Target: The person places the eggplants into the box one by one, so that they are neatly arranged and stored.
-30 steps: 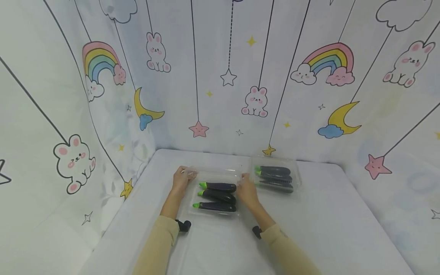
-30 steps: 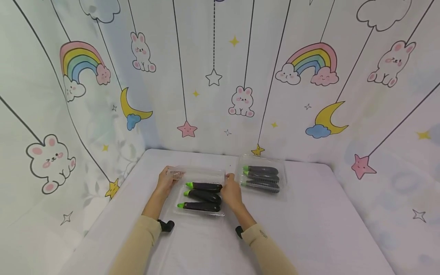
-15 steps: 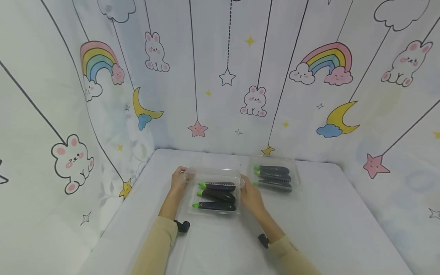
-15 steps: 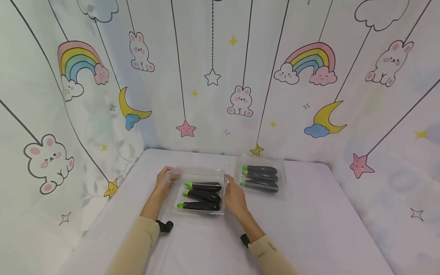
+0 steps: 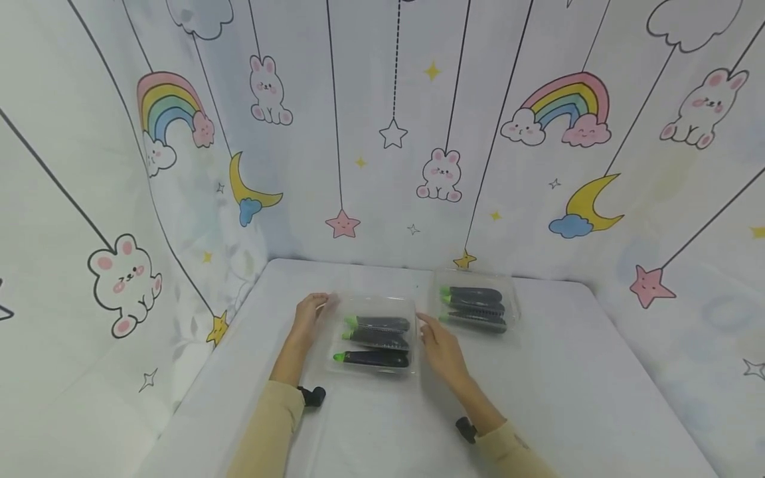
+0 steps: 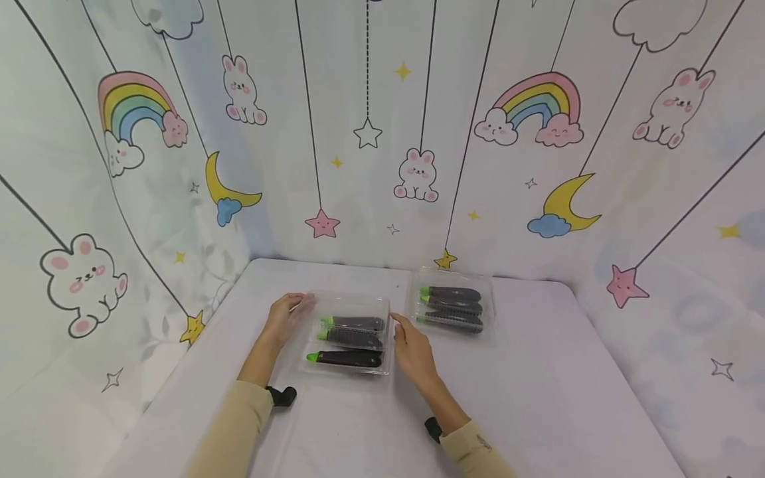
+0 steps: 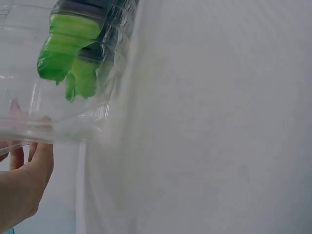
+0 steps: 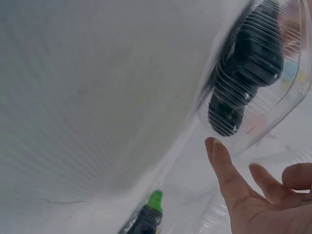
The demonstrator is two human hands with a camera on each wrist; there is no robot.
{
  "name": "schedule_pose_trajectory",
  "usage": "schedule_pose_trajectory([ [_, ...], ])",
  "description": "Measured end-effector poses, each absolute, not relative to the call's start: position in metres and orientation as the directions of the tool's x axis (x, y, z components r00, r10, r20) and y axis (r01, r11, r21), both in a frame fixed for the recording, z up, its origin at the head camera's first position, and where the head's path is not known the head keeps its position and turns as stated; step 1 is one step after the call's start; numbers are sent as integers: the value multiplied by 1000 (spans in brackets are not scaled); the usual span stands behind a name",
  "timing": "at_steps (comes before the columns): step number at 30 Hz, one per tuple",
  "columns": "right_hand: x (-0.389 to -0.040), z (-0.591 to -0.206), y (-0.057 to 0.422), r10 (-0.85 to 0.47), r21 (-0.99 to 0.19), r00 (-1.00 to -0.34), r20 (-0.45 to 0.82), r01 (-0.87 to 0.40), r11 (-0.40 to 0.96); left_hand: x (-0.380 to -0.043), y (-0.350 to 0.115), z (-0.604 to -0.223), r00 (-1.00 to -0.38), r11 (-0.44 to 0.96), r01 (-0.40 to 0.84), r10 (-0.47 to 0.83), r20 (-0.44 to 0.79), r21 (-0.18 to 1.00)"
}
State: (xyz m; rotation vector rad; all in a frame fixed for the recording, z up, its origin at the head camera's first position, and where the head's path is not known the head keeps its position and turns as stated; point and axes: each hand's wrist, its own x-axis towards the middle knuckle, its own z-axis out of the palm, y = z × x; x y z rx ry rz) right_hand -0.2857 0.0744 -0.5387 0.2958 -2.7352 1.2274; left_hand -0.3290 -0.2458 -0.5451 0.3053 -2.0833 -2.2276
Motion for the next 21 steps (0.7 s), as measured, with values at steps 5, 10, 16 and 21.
schedule_pose_trajectory([
  [5,-281,-536,75,-103,-752,-990,97,-141,644,-318,-252,-544,-981,-151,-127,-125,-146,980],
  [10,-275,-535,73,-99,-759,-994,53,-104,643,-300,-261,-543,-982,-41,-158,-100,-161,987],
  [16,-267,-536,76,-115,-766,-991,68,-126,630,-275,-266,-542,-987,75,-135,-97,-128,988],
  [21,-261,-536,82,-136,-770,-988,75,-144,621,-257,-267,-541,-991,140,-108,-100,-94,984],
])
